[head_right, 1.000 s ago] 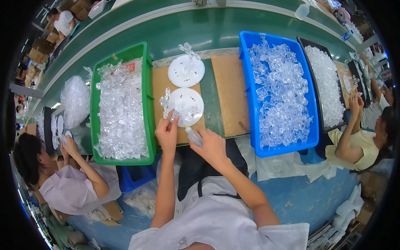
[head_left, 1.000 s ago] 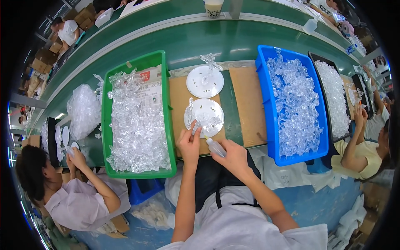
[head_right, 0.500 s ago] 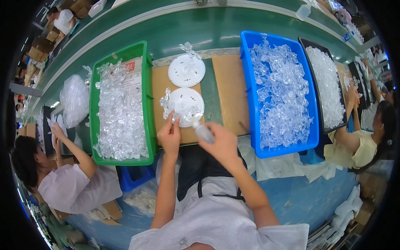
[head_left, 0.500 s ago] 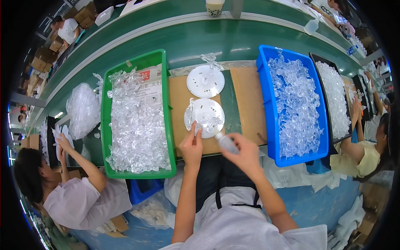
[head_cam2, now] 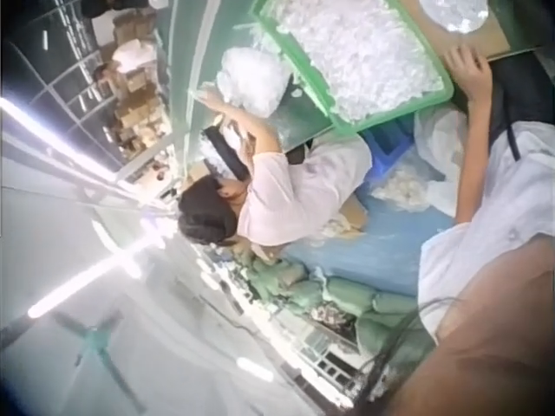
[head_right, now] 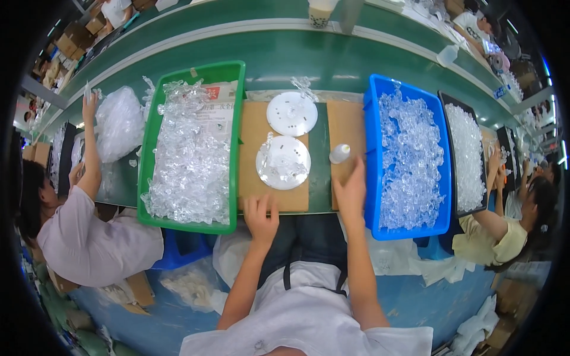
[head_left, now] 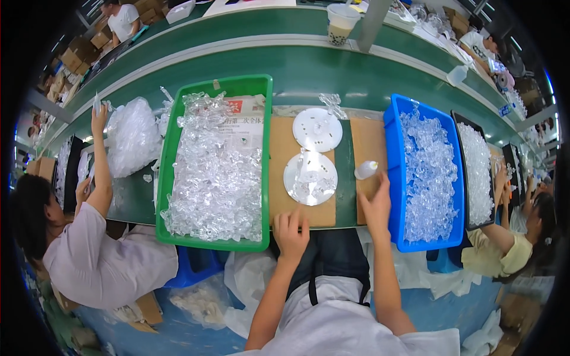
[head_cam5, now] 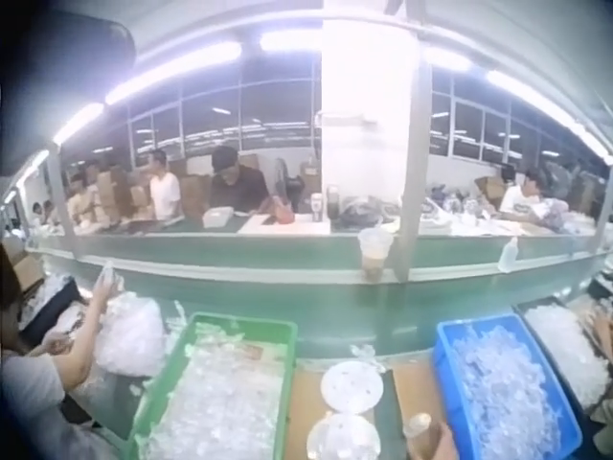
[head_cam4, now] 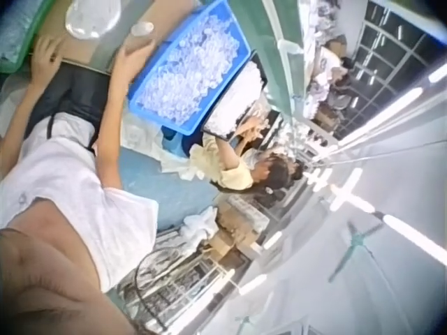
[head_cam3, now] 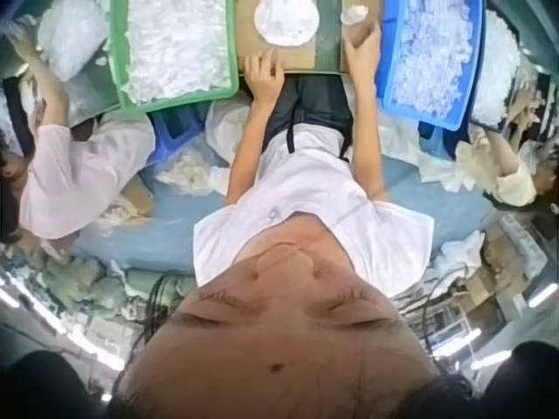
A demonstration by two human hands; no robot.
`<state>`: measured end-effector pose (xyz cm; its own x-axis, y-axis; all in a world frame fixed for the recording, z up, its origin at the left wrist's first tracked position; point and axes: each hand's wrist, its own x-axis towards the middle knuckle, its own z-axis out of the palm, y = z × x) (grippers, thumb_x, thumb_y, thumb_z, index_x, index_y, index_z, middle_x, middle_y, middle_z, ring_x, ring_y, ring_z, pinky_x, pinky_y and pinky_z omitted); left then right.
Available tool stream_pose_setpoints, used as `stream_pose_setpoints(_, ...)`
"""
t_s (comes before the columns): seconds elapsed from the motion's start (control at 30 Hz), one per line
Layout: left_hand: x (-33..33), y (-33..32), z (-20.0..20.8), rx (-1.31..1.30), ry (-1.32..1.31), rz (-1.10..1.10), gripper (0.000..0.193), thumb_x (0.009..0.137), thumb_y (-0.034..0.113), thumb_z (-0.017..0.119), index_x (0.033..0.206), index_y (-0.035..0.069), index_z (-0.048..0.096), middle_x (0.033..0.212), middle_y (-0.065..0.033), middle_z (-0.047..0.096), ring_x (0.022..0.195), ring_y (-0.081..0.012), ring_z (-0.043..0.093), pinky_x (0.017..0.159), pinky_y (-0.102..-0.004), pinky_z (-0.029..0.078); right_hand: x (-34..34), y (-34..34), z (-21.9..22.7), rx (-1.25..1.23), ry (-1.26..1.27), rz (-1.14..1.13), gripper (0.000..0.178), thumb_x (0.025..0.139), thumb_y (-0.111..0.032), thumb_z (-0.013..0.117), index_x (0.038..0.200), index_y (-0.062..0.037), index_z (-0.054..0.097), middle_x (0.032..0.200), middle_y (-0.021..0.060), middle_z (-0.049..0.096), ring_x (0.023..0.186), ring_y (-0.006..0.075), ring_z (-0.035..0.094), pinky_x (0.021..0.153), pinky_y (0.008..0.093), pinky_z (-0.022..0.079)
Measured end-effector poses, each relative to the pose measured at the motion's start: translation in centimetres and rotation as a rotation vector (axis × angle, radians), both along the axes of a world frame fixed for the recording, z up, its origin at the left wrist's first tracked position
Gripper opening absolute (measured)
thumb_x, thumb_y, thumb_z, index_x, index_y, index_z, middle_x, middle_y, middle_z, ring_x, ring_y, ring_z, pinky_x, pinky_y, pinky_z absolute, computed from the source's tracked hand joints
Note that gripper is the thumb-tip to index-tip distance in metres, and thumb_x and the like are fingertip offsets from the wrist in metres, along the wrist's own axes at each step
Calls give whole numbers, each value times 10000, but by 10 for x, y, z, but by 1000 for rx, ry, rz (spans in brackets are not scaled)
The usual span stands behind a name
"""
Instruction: Assembling decorative lighting components by gluing clear plastic crystal pieces onto a circular base.
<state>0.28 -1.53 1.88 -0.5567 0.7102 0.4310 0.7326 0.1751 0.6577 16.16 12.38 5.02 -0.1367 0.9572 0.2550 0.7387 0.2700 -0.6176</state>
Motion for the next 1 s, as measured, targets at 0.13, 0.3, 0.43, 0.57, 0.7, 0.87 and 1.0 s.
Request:
stream_pose_setpoints(0.13,-3,-10,-9,72,82,-43,248,769,117,633,1006,43,646,984,-132,522,977,-334,504,831,-431,408,-15,-14,108,-167,-34,394,449,730,27,612,1165,-65,553,1226,164,538,1115,312,535,921,348,442)
stream_pose_setpoints(0.3,-1,-9,-24,112,79,-80,259,766,106,612,1016,50,647,997,-129,534,994,-334,504,863,-439,403,-117,62,104,607,-350,1237,271,707,-18,567,951,-119,628,1049,69,623,889,243,625,684,314,512)
stream_pose_setpoints(0.43,-5,-12,-32,134,64,-104,266,768,106,601,1023,43,643,1006,-141,535,972,-337,511,850,-440,417,-124,69,128,448,-675,1452,65,720,-104,578,778,-126,596,730,46,600,761,232,635,601,348,509)
stream_pose_setpoints(0.57,-10,-17,-31,107,112,-90,320,767,82,603,1083,28,608,1007,-176,517,977,-379,524,855,-446,456,-91,126,221,359,-310,1080,175,711,-111,667,885,-131,667,833,44,669,730,234,648,642,313,517)
stream_pose_setpoints(0.7,-12,-15,-28,121,121,-76,314,760,79,602,1070,31,613,998,-173,518,972,-378,525,849,-446,460,-84,239,257,319,-356,679,199,694,-106,703,852,-32,607,701,80,642,634,158,627,615,272,487)
stream_pose_setpoints(0.87,-6,-11,-28,97,125,-104,309,749,75,609,1056,38,626,1007,-168,521,975,-364,534,853,-439,464,-91,392,122,247,-586,406,353,616,-261,755,868,-30,664,783,152,663,726,298,644,661,377,504)
stream_pose_setpoints(1.0,-5,-11,-28,85,129,-110,313,748,79,611,1057,42,633,1020,-160,524,994,-351,537,861,-427,467,-98,392,80,212,-248,194,345,695,-333,701,825,-14,673,816,195,647,806,319,633,714,416,483)
